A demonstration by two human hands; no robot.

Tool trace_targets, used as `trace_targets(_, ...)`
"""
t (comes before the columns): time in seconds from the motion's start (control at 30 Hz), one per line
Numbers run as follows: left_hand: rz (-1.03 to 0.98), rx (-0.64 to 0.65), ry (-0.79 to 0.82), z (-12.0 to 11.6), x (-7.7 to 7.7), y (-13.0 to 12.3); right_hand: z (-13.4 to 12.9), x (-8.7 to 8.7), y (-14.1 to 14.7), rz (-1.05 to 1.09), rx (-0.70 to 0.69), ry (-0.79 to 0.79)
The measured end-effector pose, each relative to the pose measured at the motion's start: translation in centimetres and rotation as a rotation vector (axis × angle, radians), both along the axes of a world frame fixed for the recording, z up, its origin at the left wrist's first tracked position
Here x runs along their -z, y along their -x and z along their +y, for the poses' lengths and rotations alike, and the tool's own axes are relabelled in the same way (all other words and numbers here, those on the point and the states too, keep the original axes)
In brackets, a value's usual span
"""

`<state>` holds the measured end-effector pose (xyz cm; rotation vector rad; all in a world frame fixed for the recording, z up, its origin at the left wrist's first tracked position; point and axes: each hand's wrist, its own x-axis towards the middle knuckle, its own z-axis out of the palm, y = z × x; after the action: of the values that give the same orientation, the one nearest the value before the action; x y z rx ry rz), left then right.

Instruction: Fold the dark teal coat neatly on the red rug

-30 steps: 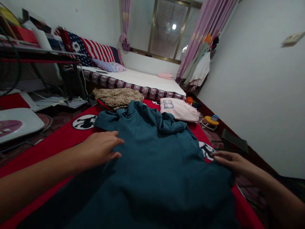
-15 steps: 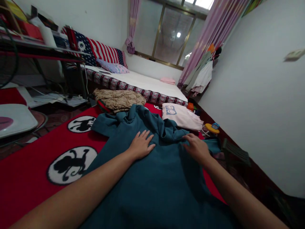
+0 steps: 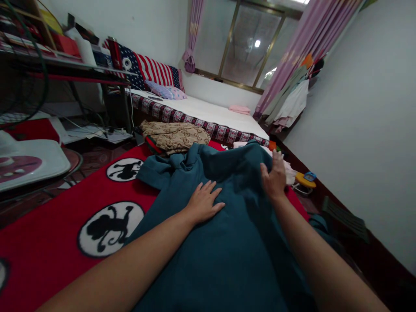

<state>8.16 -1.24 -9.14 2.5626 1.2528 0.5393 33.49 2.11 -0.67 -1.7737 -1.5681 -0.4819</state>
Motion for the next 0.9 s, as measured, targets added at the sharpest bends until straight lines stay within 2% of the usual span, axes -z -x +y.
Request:
trace_targets(0.1,0.0,-0.007,-0.003,0.0,0.0,0.0,-0.3,4.6,1.4,-0.098,-0.063,0.312)
trace_targets(0.17,0.005,-0.009,-0.007,0.0,0.1,0.0,-0.2,7.2,2.1,-0.109,-0.045,0.481)
trace_targets(0.27,0.01,-0.005,-0.006,-0.1,0.1,-0.1,0.2,8.9,2.3,-0.117,0.026,0.571)
trace_targets(0.37,-0.005,-0.008,0.011,-0.1,-0.2,-0.1,0.4,8.9,2.0,-0.129,0.037,0.56)
trace_targets(0.43,-0.033,-0.073,-0.021,0.2,-0.8,0.3,0.3,8.9,1.7,-0.111,0.025,0.517)
trace_targets(0.6,-0.061,-0.436,-0.329,2.4,-2.5,3.6,-0.4,8.9,1.0,0.018,-0.068,0.298)
trace_targets(0.7,-0.02,-0.616,-0.324,3.6,-2.7,5.8,-1.2,8.1,0.9,0.047,0.019,0.201)
trace_targets(0.8,0.018,-0.669,-0.235,4.1,-2.5,6.9,-2.2,6.9,1.4,0.018,0.193,0.296)
trace_targets(0.9,0.04,-0.614,-0.235,4.2,-2.2,7.0,-2.7,6.2,2.3,-0.055,0.243,0.465)
